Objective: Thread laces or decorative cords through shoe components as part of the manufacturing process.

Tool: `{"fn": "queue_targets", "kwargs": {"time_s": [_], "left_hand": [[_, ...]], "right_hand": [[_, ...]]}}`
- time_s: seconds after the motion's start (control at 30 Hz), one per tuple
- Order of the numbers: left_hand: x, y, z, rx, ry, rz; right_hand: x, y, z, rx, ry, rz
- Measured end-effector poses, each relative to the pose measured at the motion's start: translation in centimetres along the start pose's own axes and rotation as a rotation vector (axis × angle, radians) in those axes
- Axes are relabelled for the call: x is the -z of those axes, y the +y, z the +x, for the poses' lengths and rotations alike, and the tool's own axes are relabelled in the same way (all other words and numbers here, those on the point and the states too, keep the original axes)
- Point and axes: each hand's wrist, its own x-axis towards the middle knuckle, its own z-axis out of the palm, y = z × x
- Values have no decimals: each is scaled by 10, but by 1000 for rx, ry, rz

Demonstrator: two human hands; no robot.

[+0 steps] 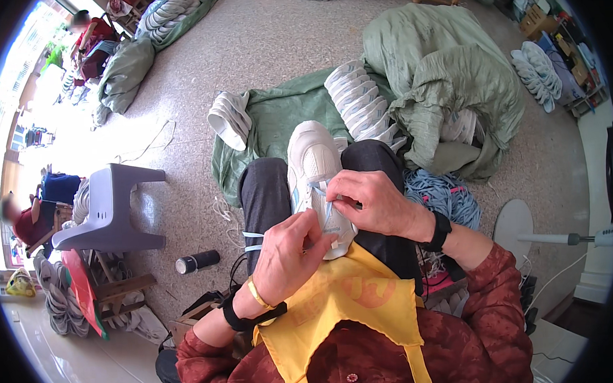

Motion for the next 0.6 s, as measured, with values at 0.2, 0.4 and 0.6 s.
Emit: {"fn": "queue_targets", "kwargs": {"time_s": [0.2, 0.4, 0.6], "left_hand": [[-7, -11, 3, 140, 24, -38], [-2, -14, 2, -15, 100, 78], [2, -6, 3, -97, 157, 294]], "right_hand": [[-1, -4, -2, 5, 14, 25], [-3, -8, -10, -190, 97, 9], [-2, -12, -18, -258, 53, -94]]}}
